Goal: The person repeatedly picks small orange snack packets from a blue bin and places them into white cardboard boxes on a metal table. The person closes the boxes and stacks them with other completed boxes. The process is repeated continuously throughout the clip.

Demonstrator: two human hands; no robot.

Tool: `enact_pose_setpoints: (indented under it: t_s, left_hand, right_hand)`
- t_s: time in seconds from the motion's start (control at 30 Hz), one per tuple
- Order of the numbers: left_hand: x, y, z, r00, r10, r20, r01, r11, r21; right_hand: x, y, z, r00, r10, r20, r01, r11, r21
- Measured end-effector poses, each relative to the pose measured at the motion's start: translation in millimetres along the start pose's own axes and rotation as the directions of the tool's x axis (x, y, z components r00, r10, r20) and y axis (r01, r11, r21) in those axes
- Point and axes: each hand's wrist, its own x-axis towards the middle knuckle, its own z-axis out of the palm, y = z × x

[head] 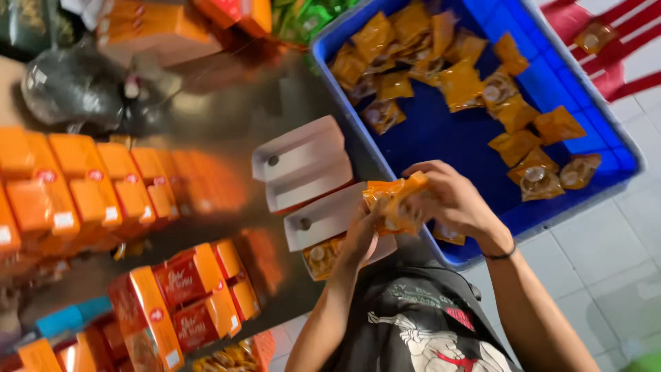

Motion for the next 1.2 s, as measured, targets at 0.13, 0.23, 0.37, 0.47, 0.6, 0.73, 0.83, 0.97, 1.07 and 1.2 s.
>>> enact_pose_setpoints:
  t_s: [0.13, 0.23, 0.37, 0.47, 0.6, 0.73, 0.83, 0.97, 1.07, 1.2]
  left_hand:
    - [-54.8, 29.5, 3.7, 0.973, 0.189, -0.132, -0.194, 0.981, -0.027]
    - [-65.8, 9.0, -18.2, 0.944, 0.259, -0.203, -0.29, 0.946, -0.143]
    - [-92.7, 9.5, -20.4, 0.904, 0.302, -0.303, -0.239, 0.944, 0.229]
    - [-103.6, 6.8, -27.3, 0.883, 0.292, -0.369, -0.199, 0.942, 0.269]
    - [-119.6, 26.0, -4.7, 0.865, 0.233, -0.444, -0.272, 0.962, -0.026]
    - [-100.0, -16.5, -46.9, 0.919, 0.164, -0.359, -0.148, 0.986, 0.072]
    - [-97.2, -23.2, -78.2, 0.971, 0.052, -0.233, 0.007, 0.97, 0.244]
    - [-115.8, -8.5, -126.3, 0.822, 0.561, 0.098, -0.279, 0.246, 0.928]
    - [-106.3, -26.9, -165.9, 0.796, 0.559, 0.234, -0.173, -0.161, 0.972]
    - [-96.7, -43.7, -198.3, 0.744, 0.583, 0.327, -0.111, -0.374, 0.921]
  right_hand:
    - [-30.2, 25.4, 50.4, 0.817, 0.338, -0.467, -0.214, 0.93, 0.299]
    - [-45.4, 29.9, 87.8, 0.697, 0.437, -0.568, -0.409, 0.893, 0.185]
    - [-55.1, 5.8, 149.9, 0.876, 0.419, -0.239, -0.311, 0.87, 0.383]
    - [-60.8, 2.5, 177.6, 0.887, 0.461, 0.023, -0.394, 0.731, 0.556]
    - [-68.0, 11.5, 207.1, 0.909, 0.403, -0.107, -0.275, 0.772, 0.573]
    - [-64.2, 14.1, 228.5, 0.729, 0.634, -0.257, -0.367, 0.68, 0.635]
    - [-55.7, 36.2, 217.1, 0.661, 0.666, -0.346, -0.16, 0.575, 0.803]
    - [-52.1, 87.0, 172.4, 0.856, 0.466, -0.226, -0.424, 0.881, 0.21]
    - [-44.9, 103.8, 178.2, 0.937, 0.349, -0.017, -0.342, 0.906, -0.25]
    - [-33.7, 112.4, 211.3, 0.919, 0.353, 0.176, -0.195, 0.794, -0.576]
